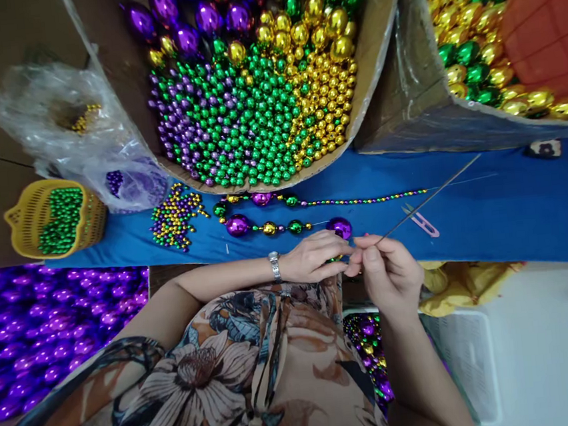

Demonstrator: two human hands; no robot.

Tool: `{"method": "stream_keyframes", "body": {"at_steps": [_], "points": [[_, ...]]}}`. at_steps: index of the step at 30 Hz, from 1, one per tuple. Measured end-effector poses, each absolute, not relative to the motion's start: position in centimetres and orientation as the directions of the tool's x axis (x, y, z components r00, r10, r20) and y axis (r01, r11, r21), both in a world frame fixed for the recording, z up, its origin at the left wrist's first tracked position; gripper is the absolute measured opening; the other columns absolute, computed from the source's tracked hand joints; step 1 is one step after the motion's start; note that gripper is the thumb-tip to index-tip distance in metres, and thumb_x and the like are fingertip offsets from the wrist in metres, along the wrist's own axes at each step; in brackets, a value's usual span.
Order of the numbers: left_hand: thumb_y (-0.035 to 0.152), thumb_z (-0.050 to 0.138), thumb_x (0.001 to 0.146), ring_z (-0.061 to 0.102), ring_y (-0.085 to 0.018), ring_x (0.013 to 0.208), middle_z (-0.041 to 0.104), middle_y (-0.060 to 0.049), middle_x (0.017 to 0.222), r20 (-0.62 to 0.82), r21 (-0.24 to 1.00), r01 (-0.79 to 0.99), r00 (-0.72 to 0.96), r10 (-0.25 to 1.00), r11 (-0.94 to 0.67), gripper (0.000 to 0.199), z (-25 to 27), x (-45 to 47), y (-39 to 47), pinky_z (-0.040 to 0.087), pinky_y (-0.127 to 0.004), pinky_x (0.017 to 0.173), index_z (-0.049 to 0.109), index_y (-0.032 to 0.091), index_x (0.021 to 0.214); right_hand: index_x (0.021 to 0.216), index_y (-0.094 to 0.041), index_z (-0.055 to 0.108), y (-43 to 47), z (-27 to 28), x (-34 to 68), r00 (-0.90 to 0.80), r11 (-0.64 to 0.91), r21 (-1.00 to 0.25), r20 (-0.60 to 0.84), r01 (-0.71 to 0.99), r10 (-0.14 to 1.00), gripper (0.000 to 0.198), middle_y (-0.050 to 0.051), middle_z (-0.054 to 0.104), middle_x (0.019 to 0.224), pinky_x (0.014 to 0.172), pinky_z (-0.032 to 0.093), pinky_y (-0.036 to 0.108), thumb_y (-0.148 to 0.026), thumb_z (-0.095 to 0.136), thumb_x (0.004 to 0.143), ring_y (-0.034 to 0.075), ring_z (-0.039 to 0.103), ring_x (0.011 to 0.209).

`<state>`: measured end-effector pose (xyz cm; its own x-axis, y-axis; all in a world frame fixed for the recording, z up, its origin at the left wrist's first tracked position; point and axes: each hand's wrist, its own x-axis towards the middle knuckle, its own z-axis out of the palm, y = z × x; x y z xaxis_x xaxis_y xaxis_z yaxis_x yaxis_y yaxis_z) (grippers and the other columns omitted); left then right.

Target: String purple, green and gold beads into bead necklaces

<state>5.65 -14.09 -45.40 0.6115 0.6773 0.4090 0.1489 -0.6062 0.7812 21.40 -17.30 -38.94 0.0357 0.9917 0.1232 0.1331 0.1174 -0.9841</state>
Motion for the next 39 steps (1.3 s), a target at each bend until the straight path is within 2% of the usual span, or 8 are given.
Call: {"method": "stream_keyframes", "body": {"at_steps": [4, 10, 19, 22, 26, 32, 36, 39], "points": [[0.034, 0.041, 0.1, 0.064, -0.02, 0.098, 0.07, -0.013, 0.101, 0.444, 0.749, 0.158, 0.601, 0.665, -0.643, 0.034, -45.7, 6.0, -14.2, 0.049, -0.036, 0.092, 0.066, 0.012, 0.108, 0.101, -0.023, 0.066, -17.5, -38.9, 21.5, 0.035, 0.132, -0.983, 0.138, 0.13, 0.99, 0.016, -0.003, 0.057, 0.068, 0.055, 0.05, 0.025, -0.034, 0.06, 0.091, 0.008, 0.056, 0.053], [0.033, 0.04, 0.1, 0.064, -0.018, 0.094, 0.071, -0.011, 0.1, 0.41, 0.72, 0.229, 0.622, 0.667, -0.656, 0.034, -45.8, 6.0, -14.2, 0.05, -0.034, 0.089, 0.067, 0.012, 0.103, 0.101, -0.025, 0.066, -17.5, -37.6, 21.5, 0.025, 0.145, -0.989, 0.145, -0.009, 0.989, 0.013, -0.003, 0.058, 0.068, 0.048, 0.047, 0.023, -0.032, 0.06, 0.092, 0.008, 0.054, 0.05], [0.036, 0.048, 0.097, 0.065, -0.019, 0.086, 0.071, -0.011, 0.095, 0.456, 0.632, 0.296, 0.604, 0.653, -0.716, 0.029, -46.8, 6.7, -14.4, 0.051, -0.034, 0.079, 0.065, 0.014, 0.104, 0.094, -0.022, 0.069, -16.2, -34.9, 24.0, 0.233, 0.274, -0.944, 0.229, -0.184, 0.945, 0.008, -0.004, 0.057, 0.064, 0.039, 0.04, 0.021, -0.027, 0.067, 0.087, 0.005, 0.048, 0.043], [0.045, 0.052, 0.094, 0.064, -0.022, 0.093, 0.07, -0.012, 0.1, 0.469, 0.604, 0.311, 0.606, 0.643, -0.734, 0.038, -46.5, 6.2, -14.0, 0.051, -0.038, 0.082, 0.063, 0.013, 0.111, 0.091, -0.024, 0.07, -15.8, -33.9, 24.6, 0.32, 0.294, -0.934, 0.22, -0.205, 0.921, 0.009, -0.006, 0.056, 0.061, 0.038, 0.039, 0.02, -0.03, 0.071, 0.083, 0.005, 0.045, 0.04], [0.058, 0.055, 0.088, 0.058, -0.028, 0.112, 0.066, -0.015, 0.114, 0.463, 0.595, 0.352, 0.586, 0.665, -0.723, 0.06, -46.0, 4.9, -11.7, 0.048, -0.045, 0.097, 0.055, 0.012, 0.126, 0.089, -0.024, 0.069, -15.6, -33.0, 25.1, 0.355, 0.327, -0.917, 0.235, -0.227, 0.905, 0.011, -0.008, 0.057, 0.061, 0.036, 0.037, 0.018, -0.032, 0.072, 0.082, 0.004, 0.044, 0.039], [0.068, 0.059, 0.079, 0.053, -0.033, 0.12, 0.057, -0.02, 0.131, 0.246, 0.513, 0.458, 0.732, 0.635, -0.726, 0.084, -46.6, 4.7, -8.3, 0.044, -0.047, 0.102, 0.046, 0.007, 0.136, 0.093, -0.023, 0.066, -15.0, -32.4, 25.7, 0.376, 0.388, -0.91, 0.311, -0.146, 0.873, 0.008, -0.006, 0.055, 0.064, 0.038, 0.039, 0.018, -0.029, 0.063, 0.09, 0.004, 0.047, 0.042], [0.06, 0.06, 0.083, 0.057, -0.033, 0.112, 0.059, -0.018, 0.126, 0.042, 0.436, 0.552, 0.776, 0.629, -0.711, 0.075, -46.3, 5.6, -8.2, 0.046, -0.046, 0.097, 0.046, 0.009, 0.137, 0.094, -0.023, 0.063, -13.7, -32.5, 26.5, 0.421, 0.393, -0.914, 0.319, -0.1, 0.849, 0.01, -0.006, 0.053, 0.064, 0.039, 0.037, 0.017, -0.031, 0.062, 0.09, 0.003, 0.047, 0.044], [0.055, 0.058, 0.086, 0.059, -0.03, 0.108, 0.062, -0.015, 0.121, -0.059, 0.437, 0.569, 0.791, 0.608, -0.697, 0.066, -45.8, 5.5, -8.6, 0.049, -0.041, 0.091, 0.048, 0.012, 0.136, 0.095, -0.022, 0.061, -12.7, -32.8, 27.2, 0.441, 0.374, -0.921, 0.291, -0.112, 0.849, 0.015, -0.007, 0.052, 0.064, 0.039, 0.037, 0.016, -0.035, 0.065, 0.088, 0.002, 0.047, 0.044]]}}
